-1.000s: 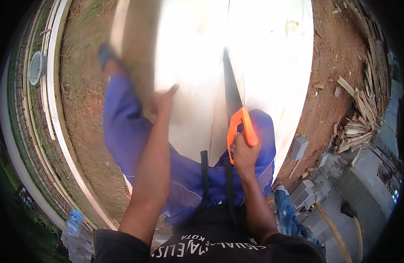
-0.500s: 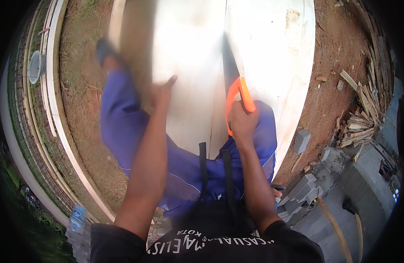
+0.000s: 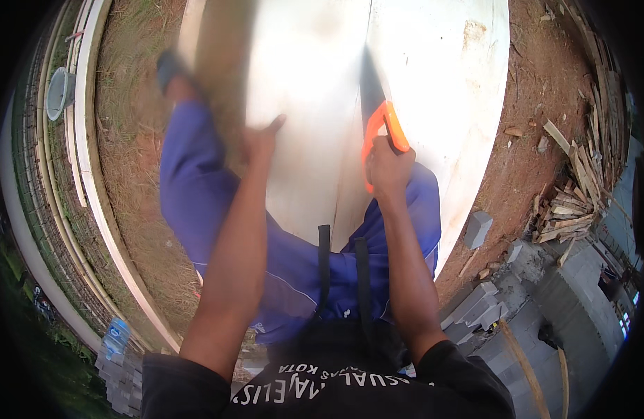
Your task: The person uses a hand saw to cut a long plank of wood placed on the ground. They hold the plank steady with their left hand and saw with their right hand, periodically pausing to reposition the saw and continue cutting.
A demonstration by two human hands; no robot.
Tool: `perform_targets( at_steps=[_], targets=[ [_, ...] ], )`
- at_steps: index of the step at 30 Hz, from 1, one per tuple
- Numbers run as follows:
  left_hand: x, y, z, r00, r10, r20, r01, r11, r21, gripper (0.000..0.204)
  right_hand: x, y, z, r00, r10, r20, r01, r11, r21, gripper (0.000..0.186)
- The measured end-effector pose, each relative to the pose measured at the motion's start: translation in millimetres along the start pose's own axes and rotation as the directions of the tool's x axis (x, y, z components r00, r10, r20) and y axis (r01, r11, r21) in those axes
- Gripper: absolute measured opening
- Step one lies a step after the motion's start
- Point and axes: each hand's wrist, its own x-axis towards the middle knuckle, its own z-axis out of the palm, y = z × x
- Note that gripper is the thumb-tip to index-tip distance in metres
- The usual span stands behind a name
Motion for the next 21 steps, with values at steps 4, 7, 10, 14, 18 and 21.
perform_targets(
  at_steps=[4,7,10,14,18,21],
  targets=[
    [-8,19,-4,0.986,0.059,0.154,-0.039,0.991,-0.127,0.094,56,-30,30,0.993,-0.115,0.009,0.115,0.981,-0.157,0.030],
    [-21,23,-29,0.996,0.011,0.091,0.007,0.979,-0.201,0.096,-35,12,-7,0.994,-0.112,-0.001,0.111,0.988,-0.111,0.018],
    [-8,23,-12,0.996,0.073,0.059,-0.072,0.997,-0.017,0.099,-135,30,-56,0.991,-0.134,0.012,0.133,0.990,0.044,0.043],
    [-17,18,-11,0.997,0.048,0.067,-0.043,0.995,-0.086,0.099,13,13,2,0.996,-0.085,-0.037,0.081,0.992,-0.092,0.028],
    [-16,9,-5,0.996,0.065,0.057,-0.056,0.986,-0.158,0.099,56,-10,29,0.992,-0.125,-0.005,0.121,0.970,-0.212,0.025],
    [-1,7,-14,0.993,0.083,0.084,-0.069,0.985,-0.160,0.099,-41,29,-11,0.988,-0.156,0.014,0.156,0.982,-0.109,0.010]
  ],
)
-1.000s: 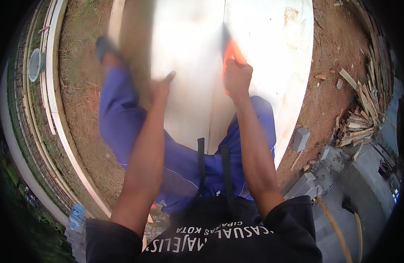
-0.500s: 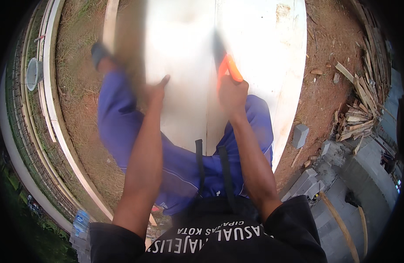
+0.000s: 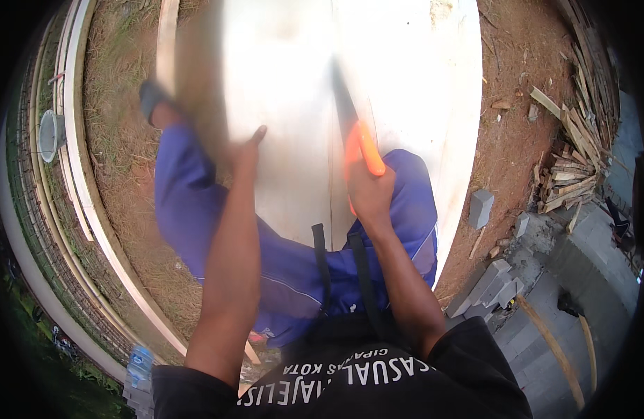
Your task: The person uses a hand saw to cut a long plank of wood placed on the ground. They hold the plank steady with their left hand and saw with their right hand, periodically pausing to reposition the saw and continue cutting.
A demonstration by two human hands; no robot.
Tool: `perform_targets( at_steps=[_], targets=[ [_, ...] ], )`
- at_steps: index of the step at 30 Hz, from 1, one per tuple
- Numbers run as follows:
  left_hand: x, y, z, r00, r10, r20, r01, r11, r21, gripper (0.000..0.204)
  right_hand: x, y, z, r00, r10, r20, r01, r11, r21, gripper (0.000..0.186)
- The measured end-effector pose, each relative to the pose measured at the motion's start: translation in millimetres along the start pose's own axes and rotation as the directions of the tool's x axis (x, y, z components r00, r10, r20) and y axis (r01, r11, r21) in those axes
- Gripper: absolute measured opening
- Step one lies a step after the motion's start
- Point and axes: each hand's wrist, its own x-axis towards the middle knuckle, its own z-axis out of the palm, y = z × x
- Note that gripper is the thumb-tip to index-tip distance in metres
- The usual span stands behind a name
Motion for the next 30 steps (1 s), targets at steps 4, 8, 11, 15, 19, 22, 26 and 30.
perform_targets(
  at_steps=[4,8,11,15,19,22,26,30],
  targets=[
    [-11,17,11,0.999,-0.016,-0.041,0.021,0.994,0.111,0.098,-79,-11,-44,0.997,0.069,-0.023,-0.065,0.989,0.130,0.012],
    [-13,20,15,0.999,-0.045,-0.015,0.046,0.999,0.026,0.096,90,-35,12,0.997,0.079,-0.005,-0.079,0.996,-0.048,0.028],
    [-14,0,6,0.999,-0.032,0.019,0.032,0.999,-0.016,0.092,80,-31,27,0.998,0.058,-0.019,-0.059,0.995,-0.083,0.027],
    [-3,5,5,0.999,0.014,-0.039,-0.013,1.000,0.023,0.085,-50,6,-25,0.999,0.046,0.012,-0.047,0.996,0.078,0.009],
    [6,-1,17,0.996,0.044,-0.078,-0.042,0.999,0.020,0.086,-46,-6,-25,1.000,0.022,0.022,-0.024,0.993,0.119,0.015],
    [-12,7,19,0.999,0.024,-0.042,-0.024,1.000,0.005,0.091,91,-21,34,0.996,-0.047,-0.071,0.041,0.996,-0.079,0.028],
    [14,-13,1,0.999,-0.024,0.049,0.025,0.999,-0.022,0.102,86,-33,42,1.000,-0.024,-0.011,0.022,0.986,-0.163,0.028],
    [4,0,10,0.999,0.006,-0.047,-0.005,1.000,0.021,0.105,-58,6,-32,0.999,0.045,0.021,-0.047,0.994,0.098,0.013]
  ],
)
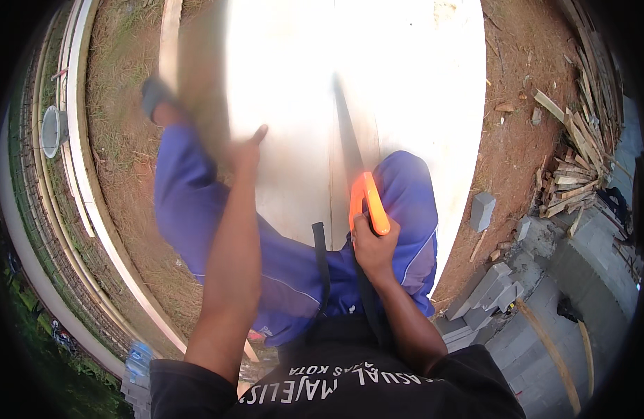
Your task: The person uses a hand saw to cut a long plank of wood placed on the ground. They hold the plank steady with their left hand and saw with their right hand, periodically pausing to reposition the saw and continue cutting.
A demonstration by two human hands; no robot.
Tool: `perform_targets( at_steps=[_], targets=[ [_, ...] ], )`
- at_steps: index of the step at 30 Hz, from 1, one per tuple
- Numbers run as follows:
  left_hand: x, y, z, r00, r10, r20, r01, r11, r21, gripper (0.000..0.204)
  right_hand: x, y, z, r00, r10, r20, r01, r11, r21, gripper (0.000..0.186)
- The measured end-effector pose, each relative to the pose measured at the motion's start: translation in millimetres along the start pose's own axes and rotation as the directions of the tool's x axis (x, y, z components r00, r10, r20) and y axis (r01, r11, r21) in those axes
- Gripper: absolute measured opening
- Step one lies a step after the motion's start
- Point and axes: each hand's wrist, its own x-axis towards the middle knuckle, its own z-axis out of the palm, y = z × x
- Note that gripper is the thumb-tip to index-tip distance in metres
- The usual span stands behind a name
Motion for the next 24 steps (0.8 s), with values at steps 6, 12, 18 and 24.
perform_targets(
  at_steps=[6,12,18,24],
  targets=[
    [-20,20,0,0.997,-0.051,0.051,0.050,0.999,0.014,0.101,135,-23,61,0.992,-0.082,-0.094,0.068,0.988,-0.141,0.024],
    [-10,12,-16,0.997,-0.055,0.053,0.059,0.995,-0.080,0.099,52,-13,26,0.999,0.044,-0.026,-0.048,0.983,-0.180,0.013],
    [-5,9,-8,0.983,-0.082,0.162,0.082,0.997,0.005,0.098,56,-10,10,1.000,0.026,-0.009,-0.027,0.996,-0.087,0.012],
    [-22,20,-13,0.994,-0.101,0.052,0.102,0.995,-0.018,0.094,107,-24,57,0.993,0.051,-0.104,-0.073,0.972,-0.221,0.022]
  ],
)
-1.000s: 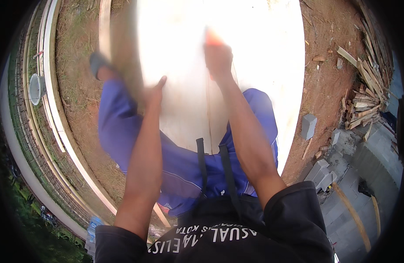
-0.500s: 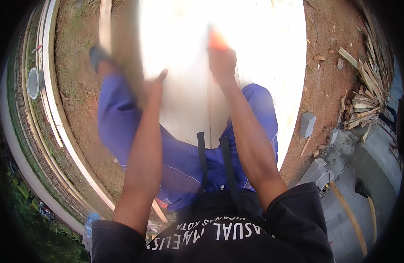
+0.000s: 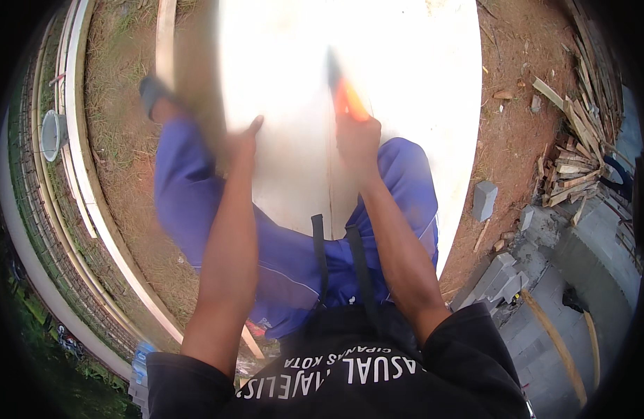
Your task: The person uses a hand saw to cut a long plank of wood placed on the ground. They hold the plank steady with their left hand and saw with their right hand, periodically pausing to reposition the saw and continue cutting.
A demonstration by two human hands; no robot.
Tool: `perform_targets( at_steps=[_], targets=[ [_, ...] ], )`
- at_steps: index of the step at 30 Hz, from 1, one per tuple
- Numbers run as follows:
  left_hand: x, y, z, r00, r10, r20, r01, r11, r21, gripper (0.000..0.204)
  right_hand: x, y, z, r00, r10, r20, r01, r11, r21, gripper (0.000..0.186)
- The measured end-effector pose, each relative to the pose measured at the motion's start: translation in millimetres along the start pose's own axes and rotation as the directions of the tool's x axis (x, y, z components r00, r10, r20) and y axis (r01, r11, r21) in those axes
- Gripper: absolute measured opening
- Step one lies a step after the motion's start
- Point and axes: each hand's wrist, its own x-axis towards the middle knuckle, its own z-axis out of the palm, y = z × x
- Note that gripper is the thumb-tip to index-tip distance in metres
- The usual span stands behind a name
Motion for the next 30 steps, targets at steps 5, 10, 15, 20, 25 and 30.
perform_targets(
  at_steps=[5,10,15,20,25,30],
  targets=[
    [12,-2,12,0.996,0.074,-0.050,-0.071,0.995,0.071,0.093,-126,54,-71,0.995,-0.074,0.067,0.054,0.966,0.254,0.008],
    [15,-15,18,0.991,0.106,-0.077,-0.107,0.994,-0.001,0.095,22,2,15,0.993,-0.121,-0.002,0.121,0.990,0.077,0.027],
    [16,-9,1,0.999,0.037,-0.004,-0.037,0.999,0.022,0.101,-46,18,-16,0.996,-0.083,0.022,0.083,0.996,-0.010,0.018],
    [7,3,8,0.997,0.065,-0.034,-0.064,0.997,0.051,0.098,-93,44,-59,0.992,-0.060,0.108,0.034,0.973,0.228,0.009],
    [10,-11,16,0.997,0.073,-0.005,-0.073,0.997,0.039,0.095,44,5,2,0.999,-0.039,0.036,0.036,0.997,0.061,0.023],
    [18,-16,12,0.995,0.090,-0.042,-0.090,0.996,0.007,0.092,-101,72,-59,0.994,-0.077,0.074,0.056,0.966,0.253,0.015]
  ],
)
